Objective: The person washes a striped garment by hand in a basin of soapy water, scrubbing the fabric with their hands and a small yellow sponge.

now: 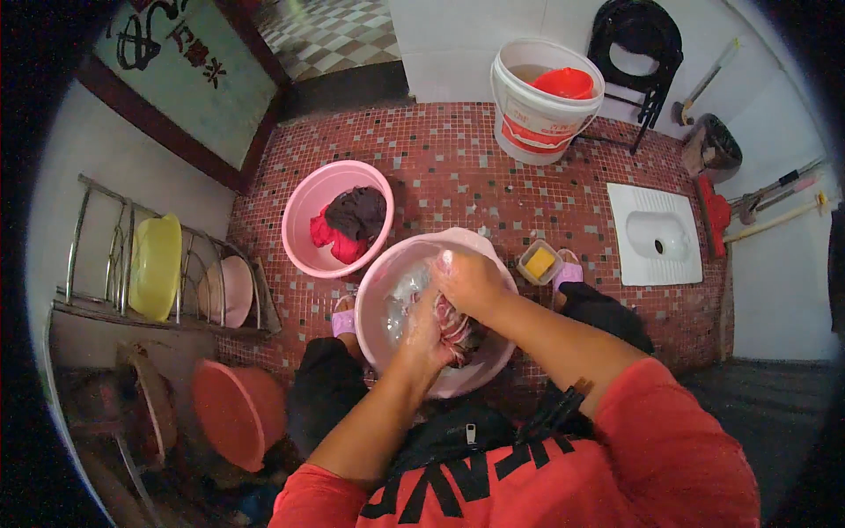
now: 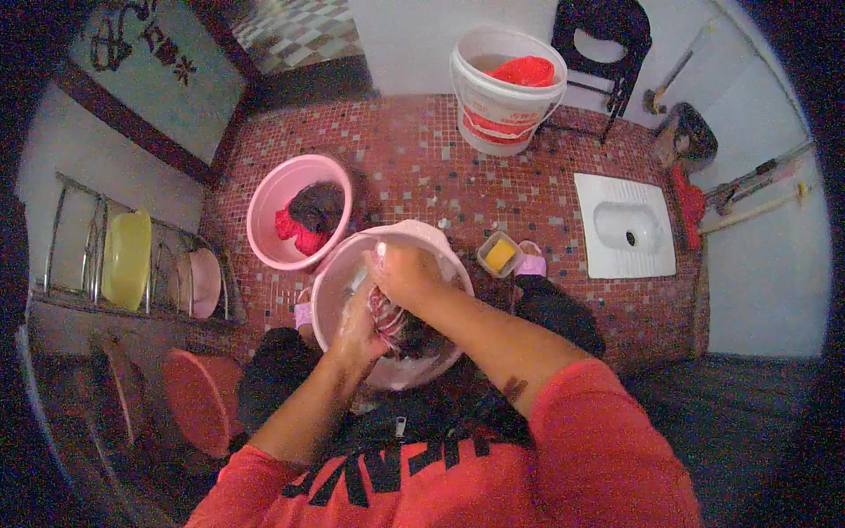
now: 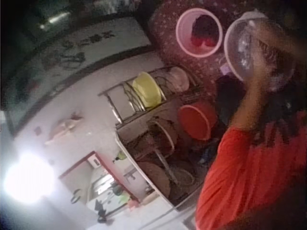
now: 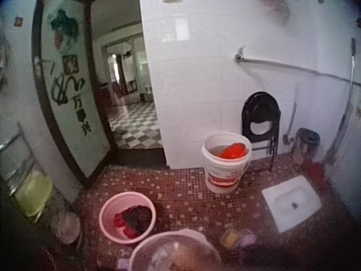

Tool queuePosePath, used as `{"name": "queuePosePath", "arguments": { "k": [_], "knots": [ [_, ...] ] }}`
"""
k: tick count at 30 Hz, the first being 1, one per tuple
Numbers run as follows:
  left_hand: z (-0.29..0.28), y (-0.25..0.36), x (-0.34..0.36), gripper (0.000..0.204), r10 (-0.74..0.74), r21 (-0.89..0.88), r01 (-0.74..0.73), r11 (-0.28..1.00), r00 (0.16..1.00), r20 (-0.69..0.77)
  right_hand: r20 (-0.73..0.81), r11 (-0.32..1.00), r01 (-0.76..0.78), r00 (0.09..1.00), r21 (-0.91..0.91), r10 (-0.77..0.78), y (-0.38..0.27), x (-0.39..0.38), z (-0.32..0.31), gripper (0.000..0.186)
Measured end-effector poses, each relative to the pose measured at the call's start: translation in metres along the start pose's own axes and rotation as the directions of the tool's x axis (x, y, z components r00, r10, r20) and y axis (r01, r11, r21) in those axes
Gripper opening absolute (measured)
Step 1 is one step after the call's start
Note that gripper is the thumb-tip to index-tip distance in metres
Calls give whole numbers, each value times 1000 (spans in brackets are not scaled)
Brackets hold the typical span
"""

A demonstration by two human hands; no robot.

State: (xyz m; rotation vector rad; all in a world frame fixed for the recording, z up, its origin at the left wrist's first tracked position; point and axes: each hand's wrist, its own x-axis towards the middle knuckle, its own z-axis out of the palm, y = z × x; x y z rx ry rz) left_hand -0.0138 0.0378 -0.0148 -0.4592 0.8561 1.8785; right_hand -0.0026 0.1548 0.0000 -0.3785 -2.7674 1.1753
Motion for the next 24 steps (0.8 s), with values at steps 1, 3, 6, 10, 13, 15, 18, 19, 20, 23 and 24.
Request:
{"name": "queuePosePath", "arguments": {
  "k": [1, 3, 6, 10, 13, 15, 18, 19, 20, 23, 24],
  "knots": [
    [19, 3, -8, 45, 13, 11, -13, 1000, 1000, 16, -94, 997, 80, 993, 23, -78, 6, 1, -1, 32],
    [25, 7, -5, 46, 37, -43, -36, 998, 999, 35, -26, 983, 55, 998, 173, -51, 11, 5, -6, 26],
    [6, 14, 2, 46, 97, -126, -95, 987, 995, 4, 107, 861, -29, 994, 509, -30, 11, 15, -15, 21],
    [-4, 21, 6, 46, 162, -184, -170, 968, 985, -57, 311, 521, -240, 949, 819, -51, 8, 13, -31, 29],
    [-12, 23, 12, 49, 200, -250, -197, 948, 980, -13, 470, 320, -412, 873, 853, -128, 4, 9, -28, 25],
    [-6, 25, 8, 50, 318, -253, -303, 919, 948, 22, 558, 121, -545, 815, 830, -157, 0, 5, -27, 26],
    [-13, 27, 10, 43, 286, -292, -247, 924, 953, 97, 527, 12, -539, 820, 843, -223, 11, 8, -24, 27],
    [-16, 28, 11, 42, 259, -314, -208, 926, 957, 129, 503, -31, -536, 809, 844, -305, 12, 11, -24, 28],
    [-19, 29, 12, 39, 214, -331, -171, 928, 972, 95, 502, 8, -527, 804, 850, -317, 13, 12, -27, 33],
    [-8, 31, 8, 38, 209, -345, -206, 916, 977, -28, 458, 338, -422, 888, 841, -31, 13, 17, -35, 36],
    [-7, 32, 8, 38, 209, -345, -205, 916, 978, -26, 346, 383, -349, 935, 855, 80, 10, 18, -35, 37]
  ]
}}
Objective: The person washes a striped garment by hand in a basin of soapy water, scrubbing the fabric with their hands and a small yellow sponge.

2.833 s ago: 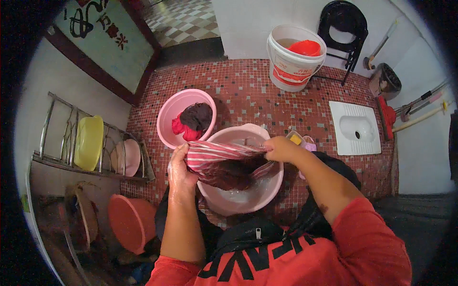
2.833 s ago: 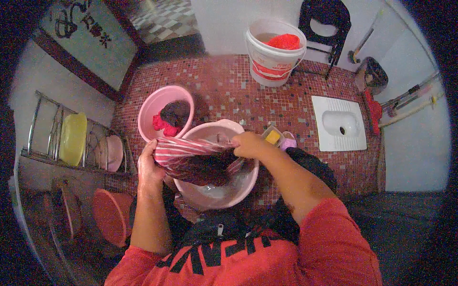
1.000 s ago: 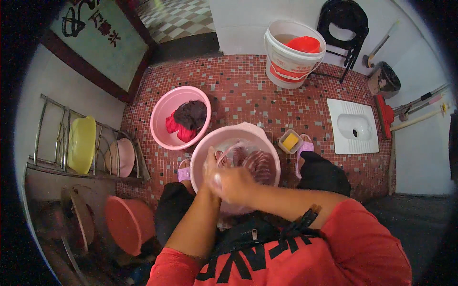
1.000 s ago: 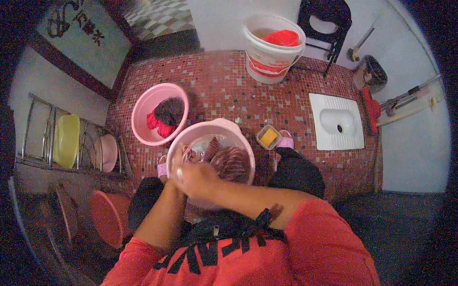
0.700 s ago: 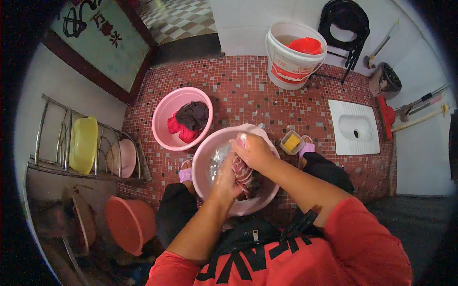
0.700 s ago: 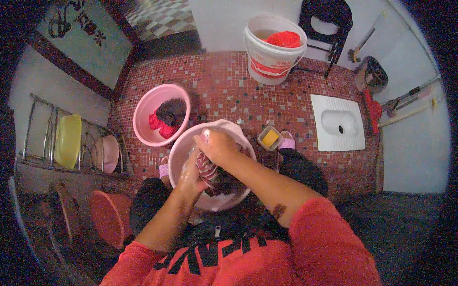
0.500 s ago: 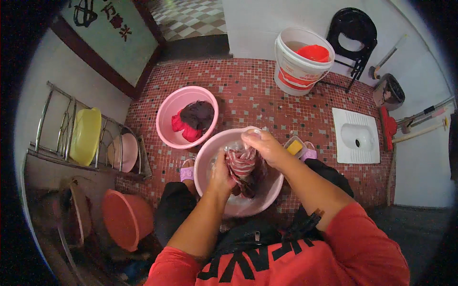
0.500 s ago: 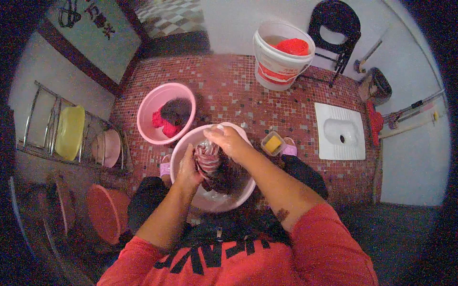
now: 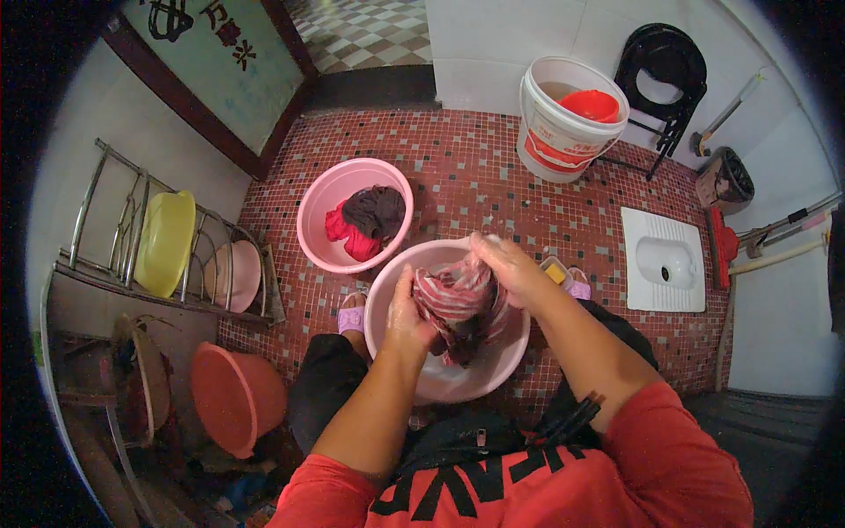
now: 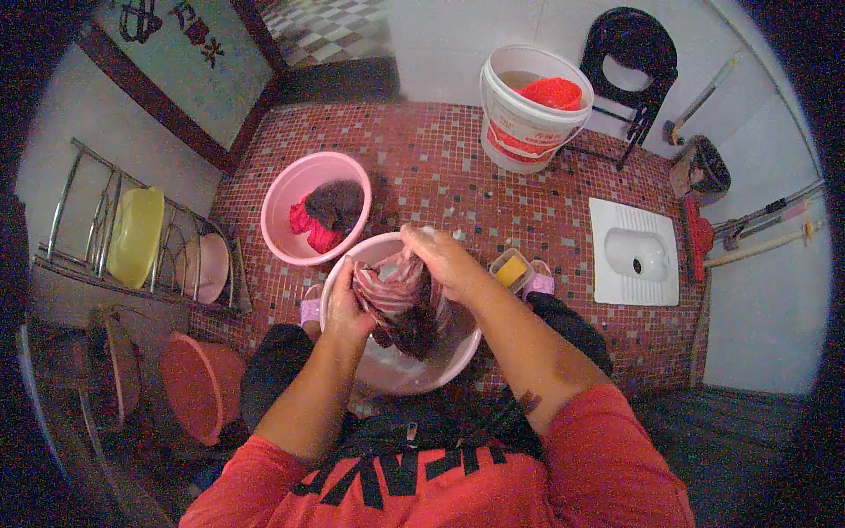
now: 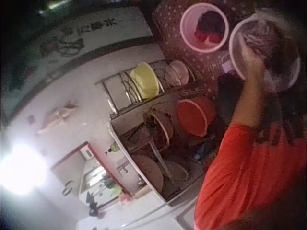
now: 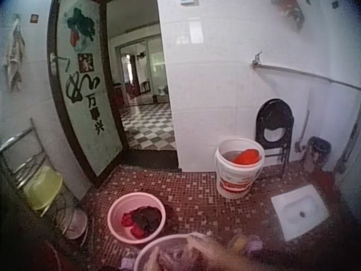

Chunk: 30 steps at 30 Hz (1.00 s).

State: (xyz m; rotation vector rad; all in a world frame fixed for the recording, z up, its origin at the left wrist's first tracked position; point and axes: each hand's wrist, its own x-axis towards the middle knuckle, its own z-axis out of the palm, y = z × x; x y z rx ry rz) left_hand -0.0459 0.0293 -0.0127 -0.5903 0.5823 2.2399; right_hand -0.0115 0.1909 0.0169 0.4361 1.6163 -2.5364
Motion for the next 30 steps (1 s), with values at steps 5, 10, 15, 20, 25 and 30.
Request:
{"name": "queuePosePath", "arguments": {
  "k": [5, 10, 15, 20, 25, 30],
  "knots": [
    [7, -5, -4, 38, 87, 103, -62, 993, 963, -256, -52, 793, 196, 960, -577, -275, 7, -9, 19, 20],
    [-43, -20, 6, 41, 261, 600, -170, 782, 963, -67, 264, 273, 385, 881, -882, -392, 78, -26, 59, 20],
    [6, -31, -12, 30, -233, 222, 260, 940, 962, -139, -62, 366, 139, 872, -920, -486, 48, 8, 18, 19],
    [8, -30, -17, 23, -102, 231, 137, 963, 982, -157, 105, 399, 304, 888, -865, -448, 62, -35, 66, 28],
    [-1, -37, -17, 28, -81, 304, 137, 943, 978, -191, -116, 356, -60, 984, -933, -137, 32, -5, 29, 26],
    [-30, -39, -7, 20, 308, 616, -114, 780, 926, -218, 36, 342, 178, 923, -923, -382, 75, -23, 57, 26]
  ]
}}
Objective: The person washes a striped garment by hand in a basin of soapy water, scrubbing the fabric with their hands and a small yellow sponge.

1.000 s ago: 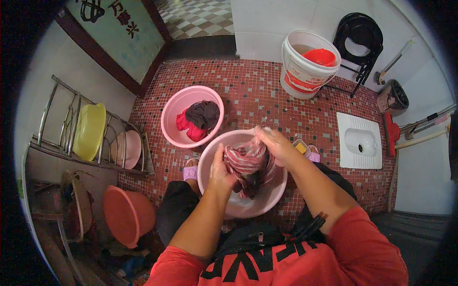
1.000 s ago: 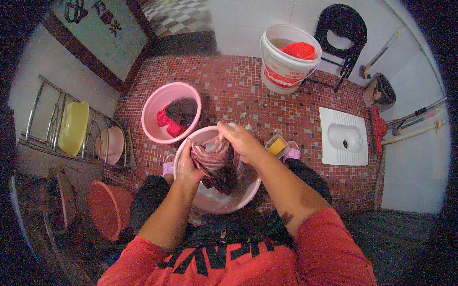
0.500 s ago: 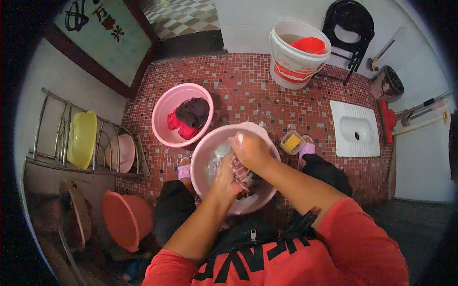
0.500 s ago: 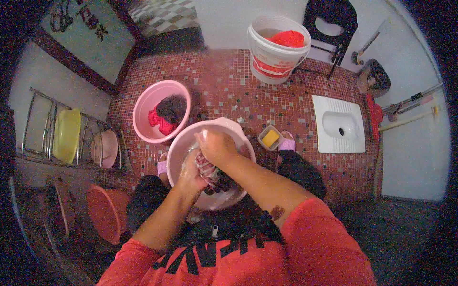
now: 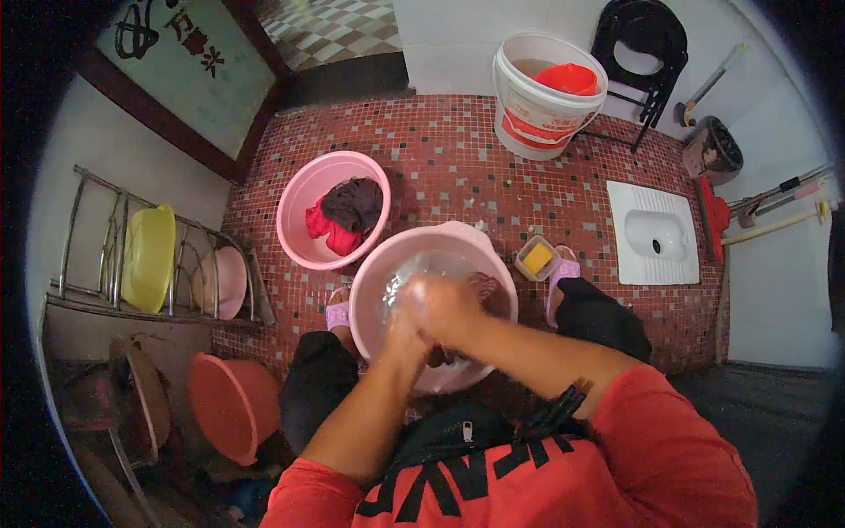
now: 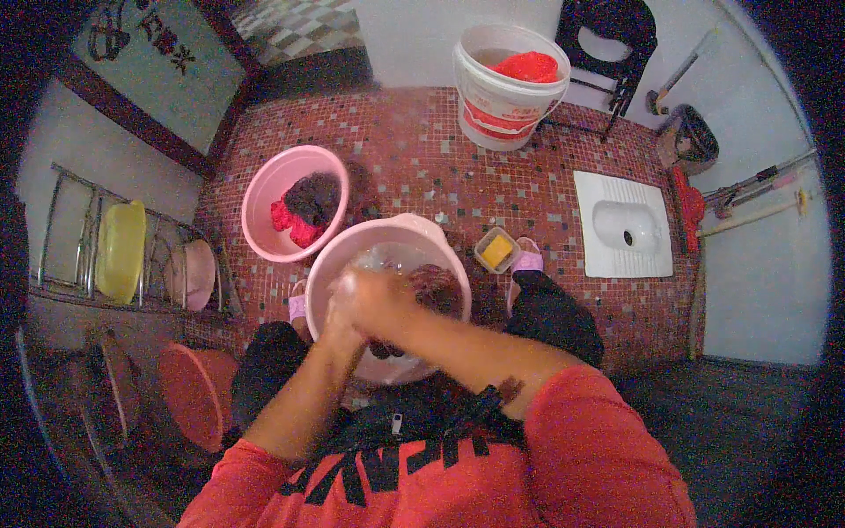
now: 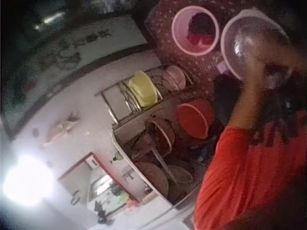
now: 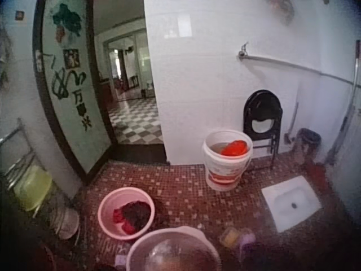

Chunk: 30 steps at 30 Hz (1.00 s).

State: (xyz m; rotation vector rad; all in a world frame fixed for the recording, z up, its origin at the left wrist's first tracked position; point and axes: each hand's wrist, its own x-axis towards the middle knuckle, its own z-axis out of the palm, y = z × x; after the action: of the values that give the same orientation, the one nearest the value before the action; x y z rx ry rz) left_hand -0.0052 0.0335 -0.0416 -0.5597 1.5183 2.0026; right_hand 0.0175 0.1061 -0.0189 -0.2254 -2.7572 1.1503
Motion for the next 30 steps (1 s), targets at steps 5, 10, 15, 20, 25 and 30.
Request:
{"name": "queuePosePath", "arguments": {
  "k": [5, 10, 15, 20, 25, 30],
  "knots": [
    [28, 24, -17, 24, -47, -54, 46, 997, 999, -20, 239, 991, -89, 965, -99, 111, -15, 9, -31, 23],
    [-8, 14, 2, 30, -393, -205, 429, 880, 899, 194, -53, 998, -38, 998, 41, 40, 4, 22, -35, 30],
    [-4, 20, -3, 32, 437, 526, -457, 717, 883, 173, 150, 998, 53, 987, 24, -56, -4, -10, 2, 25],
    [25, 34, -21, 22, -299, -262, 410, 873, 877, 377, -7, 998, -68, 998, 13, 68, 34, 34, -31, 28],
    [1, 35, 1, 22, 123, 332, -200, 922, 963, 238, 44, 974, -66, 997, 217, 58, -11, 7, -32, 28],
    [-11, 1, 16, 24, 366, 363, -453, 814, 886, 283, 287, 994, 100, 952, 38, -107, 2, 3, -24, 31]
  ]
}}
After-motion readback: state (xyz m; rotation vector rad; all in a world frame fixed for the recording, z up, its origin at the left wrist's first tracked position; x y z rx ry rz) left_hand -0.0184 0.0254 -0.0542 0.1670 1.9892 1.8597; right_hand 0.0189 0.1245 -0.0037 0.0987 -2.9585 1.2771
